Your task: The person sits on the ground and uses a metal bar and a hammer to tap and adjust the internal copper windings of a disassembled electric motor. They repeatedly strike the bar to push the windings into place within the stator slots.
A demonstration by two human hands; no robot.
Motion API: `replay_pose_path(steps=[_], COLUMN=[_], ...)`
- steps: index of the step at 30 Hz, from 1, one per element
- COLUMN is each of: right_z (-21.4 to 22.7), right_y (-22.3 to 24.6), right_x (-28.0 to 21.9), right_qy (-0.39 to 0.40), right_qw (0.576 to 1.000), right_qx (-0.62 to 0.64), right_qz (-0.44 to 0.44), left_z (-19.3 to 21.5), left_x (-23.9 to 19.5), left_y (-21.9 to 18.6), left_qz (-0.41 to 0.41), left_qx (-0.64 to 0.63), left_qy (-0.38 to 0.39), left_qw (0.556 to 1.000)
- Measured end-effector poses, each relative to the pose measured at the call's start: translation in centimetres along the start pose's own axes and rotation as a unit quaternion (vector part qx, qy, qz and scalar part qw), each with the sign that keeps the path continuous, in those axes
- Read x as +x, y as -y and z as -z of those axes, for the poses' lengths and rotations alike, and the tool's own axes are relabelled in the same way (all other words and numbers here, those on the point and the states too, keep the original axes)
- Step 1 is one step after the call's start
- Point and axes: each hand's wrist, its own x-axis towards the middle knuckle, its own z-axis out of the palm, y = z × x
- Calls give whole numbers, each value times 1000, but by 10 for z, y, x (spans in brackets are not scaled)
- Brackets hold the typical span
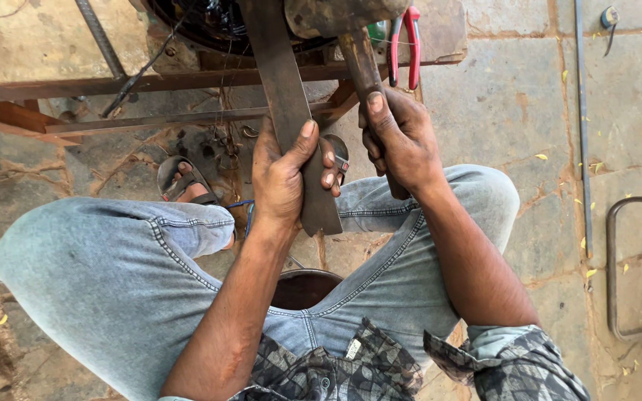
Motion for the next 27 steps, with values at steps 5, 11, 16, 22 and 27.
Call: replay_pose_path(steps=[5,11,16,22,27], right_z=[-3,4,2,5,8], right_y=[7,1,-3,7,8], right_x=[3,-1,-5,0,-4], right_qy=[18,14,-39,39,11], right_qw=[999,1000,988,998,995], right_qx=[-11,5,83,-14,80], right_qz=[-35,27,124,-40,-60], left_z=[1,0,3,6,4], left_x=[0,-2,-1,-1,2], left_y=[-2,-1,-2,-5,-3], left_qz=[10,9,32,37,3], left_qx=[-50,-76,-87,-89,-70], left_qy=[12,13,12,20,36], left_qw=[999,997,996,995,997])
